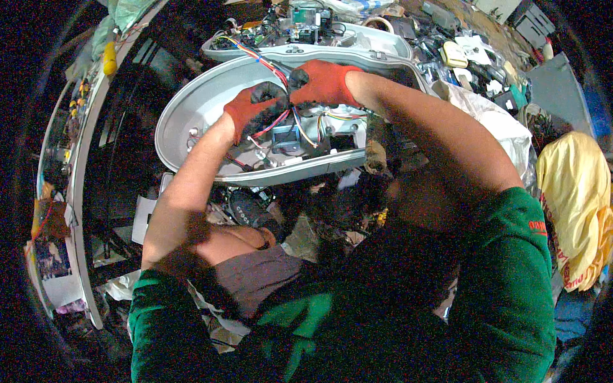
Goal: The person uses a screwdriver and pliers to manipulate wires and components inside a white electronic housing, then picks up a circuit board from a nearby pile.
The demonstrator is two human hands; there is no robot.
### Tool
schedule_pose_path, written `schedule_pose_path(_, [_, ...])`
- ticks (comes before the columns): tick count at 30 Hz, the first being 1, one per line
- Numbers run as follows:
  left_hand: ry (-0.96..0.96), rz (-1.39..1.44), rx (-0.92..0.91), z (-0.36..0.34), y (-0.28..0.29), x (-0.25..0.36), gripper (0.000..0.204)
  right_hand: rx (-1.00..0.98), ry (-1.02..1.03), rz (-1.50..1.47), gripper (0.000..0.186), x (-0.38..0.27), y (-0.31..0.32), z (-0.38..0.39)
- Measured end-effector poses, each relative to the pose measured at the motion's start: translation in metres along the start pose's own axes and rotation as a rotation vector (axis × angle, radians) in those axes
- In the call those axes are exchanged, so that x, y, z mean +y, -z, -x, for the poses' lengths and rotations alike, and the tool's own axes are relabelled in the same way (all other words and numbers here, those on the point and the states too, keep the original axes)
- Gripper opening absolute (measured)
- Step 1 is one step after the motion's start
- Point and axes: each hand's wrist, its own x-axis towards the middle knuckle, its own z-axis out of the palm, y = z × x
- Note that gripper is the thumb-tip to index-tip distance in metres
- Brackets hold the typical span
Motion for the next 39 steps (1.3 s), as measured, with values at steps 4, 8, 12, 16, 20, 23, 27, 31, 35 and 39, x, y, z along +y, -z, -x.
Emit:
schedule_pose_path(4, [-0.078,-0.248,0.038,-0.009,0.010,-0.016,0.019,-0.039,0.009,-0.111,0.030,-0.004,-0.004,-0.001])
schedule_pose_path(8, [-0.063,-0.168,0.065,-0.007,0.008,-0.016,0.024,-0.005,-0.064,0.024,0.030,0.000,-0.003,-0.005])
schedule_pose_path(12, [0.058,-0.077,0.101,0.001,-0.002,0.001,0.021,0.017,-0.084,-0.094,0.030,0.006,-0.002,-0.005])
schedule_pose_path(16, [0.260,0.057,-0.051,0.004,0.000,0.004,0.021,0.027,-0.173,0.006,0.028,-0.013,-0.004,0.000])
schedule_pose_path(20, [-0.013,0.026,-0.203,0.003,0.009,-0.014,0.028,-0.012,-0.125,0.010,0.027,-0.005,-0.010,-0.011])
schedule_pose_path(23, [0.183,0.215,-0.117,0.000,0.010,-0.012,0.030,-0.027,-0.127,0.041,0.027,-0.010,-0.009,-0.010])
schedule_pose_path(27, [0.107,0.239,-0.030,-0.003,0.014,-0.016,0.036,-0.027,-0.091,0.051,0.028,-0.009,-0.009,-0.015])
schedule_pose_path(31, [0.108,0.135,0.021,0.002,0.006,0.000,0.041,0.009,-0.095,0.083,0.027,-0.003,-0.009,-0.014])
schedule_pose_path(35, [-0.025,-0.004,0.146,0.001,0.004,-0.006,0.049,0.046,-0.160,-0.076,0.030,-0.005,-0.010,-0.013])
schedule_pose_path(39, [-0.129,-0.074,0.211,-0.007,0.000,0.003,0.063,0.151,-0.242,-0.101,0.035,0.006,-0.001,-0.011])
